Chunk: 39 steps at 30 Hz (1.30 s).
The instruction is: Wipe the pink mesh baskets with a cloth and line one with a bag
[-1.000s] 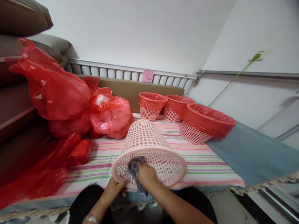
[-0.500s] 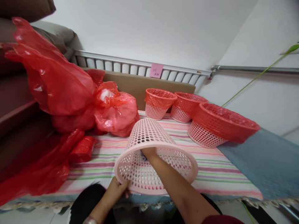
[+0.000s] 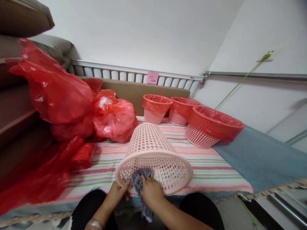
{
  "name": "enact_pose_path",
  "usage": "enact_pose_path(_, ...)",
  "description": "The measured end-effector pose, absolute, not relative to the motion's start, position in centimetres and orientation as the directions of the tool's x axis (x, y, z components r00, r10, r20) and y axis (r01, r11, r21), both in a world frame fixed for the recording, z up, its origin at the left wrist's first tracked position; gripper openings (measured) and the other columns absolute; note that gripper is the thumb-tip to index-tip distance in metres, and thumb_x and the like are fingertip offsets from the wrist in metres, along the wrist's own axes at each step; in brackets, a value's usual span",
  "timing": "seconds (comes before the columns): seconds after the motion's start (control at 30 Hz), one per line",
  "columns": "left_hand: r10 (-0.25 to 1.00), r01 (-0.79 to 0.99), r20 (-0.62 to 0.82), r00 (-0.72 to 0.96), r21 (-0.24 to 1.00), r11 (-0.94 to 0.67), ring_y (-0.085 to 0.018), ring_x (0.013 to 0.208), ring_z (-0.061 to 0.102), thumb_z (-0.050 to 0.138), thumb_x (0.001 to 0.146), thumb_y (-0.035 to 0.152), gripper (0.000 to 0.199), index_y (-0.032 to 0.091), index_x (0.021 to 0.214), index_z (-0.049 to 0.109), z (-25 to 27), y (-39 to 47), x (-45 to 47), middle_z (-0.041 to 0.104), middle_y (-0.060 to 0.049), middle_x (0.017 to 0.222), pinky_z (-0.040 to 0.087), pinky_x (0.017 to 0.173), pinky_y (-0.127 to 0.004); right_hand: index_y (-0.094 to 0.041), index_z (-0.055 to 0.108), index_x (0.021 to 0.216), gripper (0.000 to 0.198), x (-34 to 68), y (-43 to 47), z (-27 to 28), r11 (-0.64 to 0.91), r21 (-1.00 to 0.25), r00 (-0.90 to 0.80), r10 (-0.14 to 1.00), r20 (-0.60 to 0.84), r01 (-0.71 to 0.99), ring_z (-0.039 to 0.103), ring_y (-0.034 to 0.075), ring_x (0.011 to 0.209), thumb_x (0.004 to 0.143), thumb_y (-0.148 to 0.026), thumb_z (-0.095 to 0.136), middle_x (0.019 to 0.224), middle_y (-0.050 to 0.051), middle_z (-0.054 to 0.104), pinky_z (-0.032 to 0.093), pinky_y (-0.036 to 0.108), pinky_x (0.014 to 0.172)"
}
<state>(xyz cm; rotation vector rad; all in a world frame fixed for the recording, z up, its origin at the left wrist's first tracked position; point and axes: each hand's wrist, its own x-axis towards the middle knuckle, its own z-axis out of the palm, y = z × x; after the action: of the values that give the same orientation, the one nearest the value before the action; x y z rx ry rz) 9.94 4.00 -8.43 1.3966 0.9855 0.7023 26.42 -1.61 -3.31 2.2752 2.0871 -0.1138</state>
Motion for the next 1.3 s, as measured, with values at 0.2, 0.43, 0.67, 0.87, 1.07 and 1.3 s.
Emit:
enact_pose_path(0.2, 0.885, 0.154, -0.118, 0.450, 0.987, 0.054, -0.013, 0.037, 0.055, 0.050, 0.073, 0.067, 0.055, 0.014, 0.061, 0.058, -8.2, 3.7, 9.9, 0.060, -0.002, 0.044, 0.040, 0.041, -0.021, -0.017, 0.054, 0.124, 0.048, 27.5, -0.3, -3.1, -0.103, -0.028, 0.102, 0.994, -0.049, 0.994, 0.064, 0.027, 0.084, 0.078, -0.029, 0.054, 0.094, 0.014, 0.067, 0.048, 0.034, 0.073)
enact_pose_path(0.43, 0.882, 0.134, -0.095, 0.461, 0.990, 0.036, -0.012, 0.039, 0.053, 0.050, 0.079, 0.056, 0.046, 0.014, 0.062, 0.056, -8.4, 3.8, 9.5, 0.056, -0.001, 0.046, 0.038, 0.039, -0.020, -0.016, 0.059, 0.116, 0.036, 29.5, 9.1, -1.9, -0.197, -0.097, 0.201, 0.979, 0.032, 0.976, 0.061, 0.026, 0.095, 0.089, -0.027, 0.037, 0.104, 0.015, 0.066, 0.044, 0.038, 0.083)
enact_pose_path(0.67, 0.869, 0.105, -0.126, 0.479, 0.991, 0.086, -0.011, 0.040, 0.051, 0.052, 0.079, 0.054, 0.043, 0.014, 0.065, 0.056, -7.5, 4.0, 9.2, 0.055, 0.000, 0.047, 0.039, 0.041, -0.021, -0.022, 0.059, 0.118, 0.036, 31.4, 14.2, -2.2, -0.050, -0.255, 0.130, 0.944, 0.305, 0.966, 0.038, 0.024, 0.126, 0.090, -0.038, 0.042, 0.127, 0.005, 0.056, 0.019, 0.041, 0.109)
enact_pose_path(0.87, 0.750, 0.199, -0.304, 0.587, 0.953, 0.230, -0.008, 0.041, 0.050, 0.061, 0.071, 0.056, 0.044, 0.013, 0.077, 0.059, -7.7, 2.9, 10.1, 0.058, 0.002, 0.061, 0.041, 0.042, -0.020, -0.024, 0.053, 0.125, 0.040, 31.4, 13.8, -2.7, -0.084, -0.192, 0.138, 0.947, 0.290, 0.978, 0.036, 0.025, 0.128, 0.090, -0.040, 0.042, 0.130, 0.006, 0.053, 0.023, 0.040, 0.107)
enact_pose_path(1.07, 0.747, 0.194, -0.299, 0.595, 0.954, 0.227, -0.010, 0.044, 0.056, 0.061, 0.069, 0.057, 0.045, 0.012, 0.071, 0.058, -8.6, 2.7, 10.8, 0.060, 0.000, 0.063, 0.042, 0.045, -0.022, -0.017, 0.053, 0.125, 0.040, 30.7, 12.6, -2.6, -0.194, -0.074, 0.203, 0.969, 0.143, 0.978, 0.047, 0.027, 0.119, 0.091, -0.028, 0.037, 0.119, 0.014, 0.060, 0.035, 0.040, 0.097)
enact_pose_path(1.3, 0.754, 0.157, -0.230, 0.616, 0.973, 0.168, -0.011, 0.045, 0.057, 0.064, 0.069, 0.051, 0.040, 0.012, 0.067, 0.060, -9.0, 2.9, 10.5, 0.060, 0.000, 0.060, 0.041, 0.047, -0.022, -0.015, 0.056, 0.121, 0.040, 28.8, 6.5, -3.5, -0.250, -0.019, 0.250, 0.967, 0.054, 0.968, 0.064, 0.025, 0.079, 0.084, -0.019, 0.041, 0.090, 0.014, 0.066, 0.048, 0.033, 0.066)
